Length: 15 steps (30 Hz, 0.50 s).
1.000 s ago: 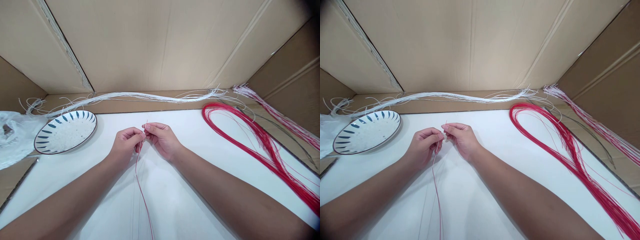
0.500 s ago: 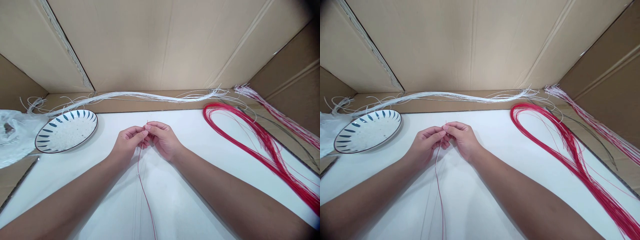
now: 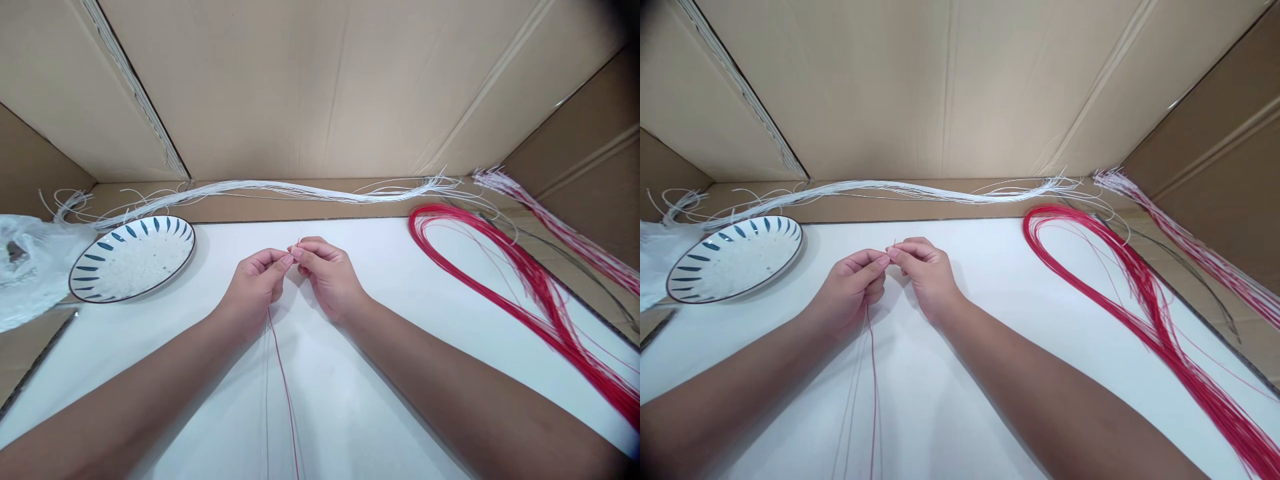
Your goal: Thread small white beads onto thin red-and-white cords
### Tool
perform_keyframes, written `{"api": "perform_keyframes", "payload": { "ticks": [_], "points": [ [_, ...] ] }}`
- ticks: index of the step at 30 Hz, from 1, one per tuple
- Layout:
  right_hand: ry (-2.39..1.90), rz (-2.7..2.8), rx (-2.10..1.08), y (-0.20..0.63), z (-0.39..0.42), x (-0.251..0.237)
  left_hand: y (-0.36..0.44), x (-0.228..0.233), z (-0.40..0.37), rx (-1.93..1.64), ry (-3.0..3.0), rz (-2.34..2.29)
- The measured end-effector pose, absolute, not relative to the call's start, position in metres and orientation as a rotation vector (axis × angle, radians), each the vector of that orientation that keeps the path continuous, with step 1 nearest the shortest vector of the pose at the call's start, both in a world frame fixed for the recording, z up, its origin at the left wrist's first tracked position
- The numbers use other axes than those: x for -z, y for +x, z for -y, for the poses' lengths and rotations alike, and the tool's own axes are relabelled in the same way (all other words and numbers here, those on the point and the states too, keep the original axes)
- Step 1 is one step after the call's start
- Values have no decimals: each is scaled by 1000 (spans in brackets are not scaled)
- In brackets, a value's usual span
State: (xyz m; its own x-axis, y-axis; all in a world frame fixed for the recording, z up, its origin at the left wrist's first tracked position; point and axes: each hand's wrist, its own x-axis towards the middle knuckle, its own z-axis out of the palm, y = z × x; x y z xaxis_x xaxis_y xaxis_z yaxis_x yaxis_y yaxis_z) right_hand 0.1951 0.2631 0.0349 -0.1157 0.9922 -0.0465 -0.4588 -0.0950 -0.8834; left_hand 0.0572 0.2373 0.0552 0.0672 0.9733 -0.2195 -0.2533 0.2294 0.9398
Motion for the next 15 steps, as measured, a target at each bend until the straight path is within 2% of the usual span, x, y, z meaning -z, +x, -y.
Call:
{"api": "perform_keyframes", "payload": {
  "ticks": [15],
  "points": [
    [-873, 828, -1620, 198, -264, -37, 61, -56, -238, -1231, 970, -1316]
  ]
}}
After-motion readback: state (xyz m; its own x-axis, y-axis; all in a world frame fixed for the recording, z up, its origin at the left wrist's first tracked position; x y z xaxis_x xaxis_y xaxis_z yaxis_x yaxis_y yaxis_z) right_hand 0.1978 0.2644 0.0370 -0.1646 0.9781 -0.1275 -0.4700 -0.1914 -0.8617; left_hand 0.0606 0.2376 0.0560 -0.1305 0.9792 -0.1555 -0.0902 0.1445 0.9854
